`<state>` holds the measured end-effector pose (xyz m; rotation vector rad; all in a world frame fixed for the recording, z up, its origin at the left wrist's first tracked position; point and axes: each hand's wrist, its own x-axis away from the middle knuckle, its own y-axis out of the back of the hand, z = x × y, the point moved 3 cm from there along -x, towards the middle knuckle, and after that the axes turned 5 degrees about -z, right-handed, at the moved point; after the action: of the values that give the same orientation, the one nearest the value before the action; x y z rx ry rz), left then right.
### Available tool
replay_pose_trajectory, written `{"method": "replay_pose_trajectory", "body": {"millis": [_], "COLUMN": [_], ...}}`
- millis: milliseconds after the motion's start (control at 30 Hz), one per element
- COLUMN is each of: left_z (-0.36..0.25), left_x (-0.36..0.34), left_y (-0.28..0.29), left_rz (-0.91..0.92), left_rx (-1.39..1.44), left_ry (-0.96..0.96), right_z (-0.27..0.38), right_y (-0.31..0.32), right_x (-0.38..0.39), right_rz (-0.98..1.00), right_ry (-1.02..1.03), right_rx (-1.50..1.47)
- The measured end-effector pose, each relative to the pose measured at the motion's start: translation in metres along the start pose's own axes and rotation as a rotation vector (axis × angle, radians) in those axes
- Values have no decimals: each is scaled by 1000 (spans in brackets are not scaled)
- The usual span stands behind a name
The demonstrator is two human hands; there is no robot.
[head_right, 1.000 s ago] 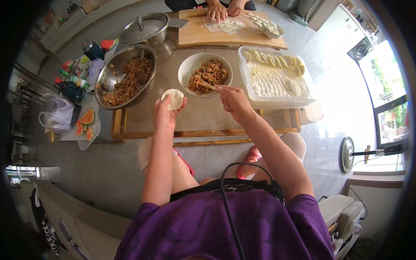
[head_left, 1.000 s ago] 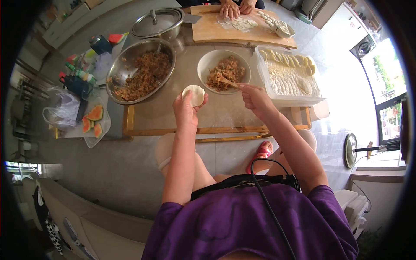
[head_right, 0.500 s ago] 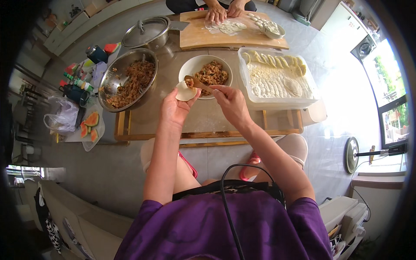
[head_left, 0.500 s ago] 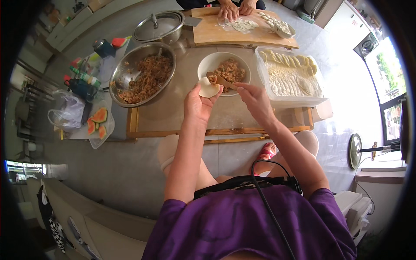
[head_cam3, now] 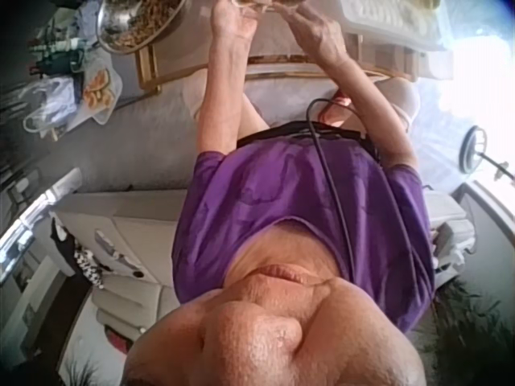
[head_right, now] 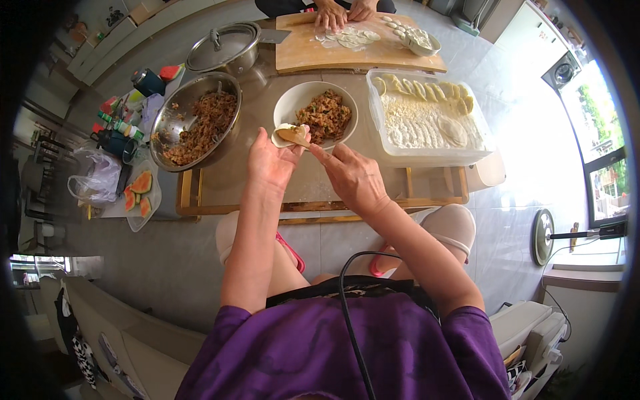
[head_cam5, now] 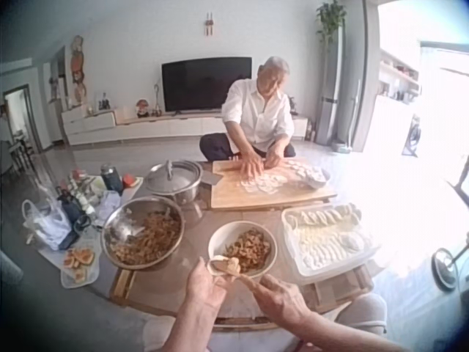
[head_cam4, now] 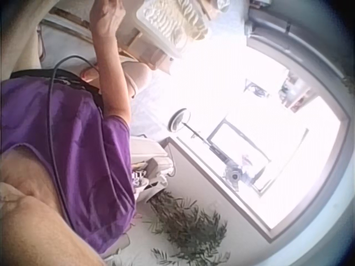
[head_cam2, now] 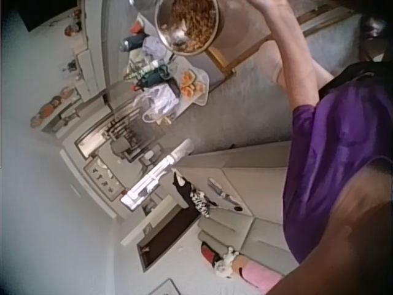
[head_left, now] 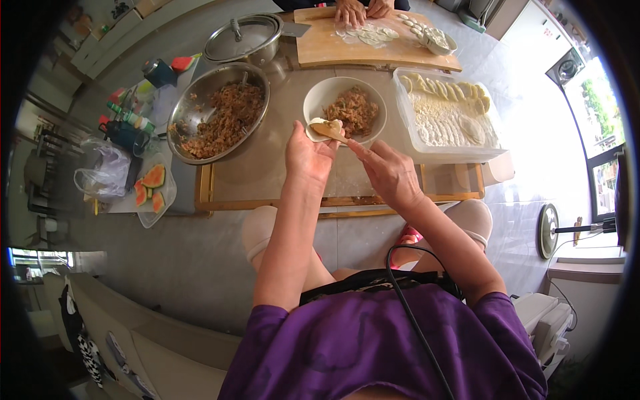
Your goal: The person carries a metal bowl to the living room table, mixes meat filling in the bowl, transfers some into a small bowl with a spoon, and then fills and folds dough wrappers into dumplings.
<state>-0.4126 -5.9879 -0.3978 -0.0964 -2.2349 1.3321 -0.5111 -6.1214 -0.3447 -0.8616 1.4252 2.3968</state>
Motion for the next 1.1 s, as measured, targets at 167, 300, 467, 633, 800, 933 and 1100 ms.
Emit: {"method": "replay_pose_trajectory", "body": {"millis": [167, 300, 467, 633, 800, 933, 1100], "left_z": [-18, -39, -38, -33, -27, -26, -25], "left_x": [-3, 3, 8, 9, 12, 11, 5], "left_y": [8, 17, 43, 55, 45, 42, 46], "left_rz": [-52, -104, -149, -138, -154, -174, -138], "left_rx": [4, -11, -105, -173, -140, -203, -236], "left_ry": [-122, -270, -199, -190, -173, -165, -114], "right_z": [-1, -23, -35, -32, -31, -26, -31], "right_y": [17, 6, -20, -39, -49, -45, -40], "right_x": [-7, -8, -12, -28, -39, -40, -21], "right_rz": [25, -72, -7, -39, 80, 169, 146], "right_ry": [2, -306, -393, -292, -315, -385, -396], "right_rx": [-83, -256, -138, -24, 50, -24, -120]}}
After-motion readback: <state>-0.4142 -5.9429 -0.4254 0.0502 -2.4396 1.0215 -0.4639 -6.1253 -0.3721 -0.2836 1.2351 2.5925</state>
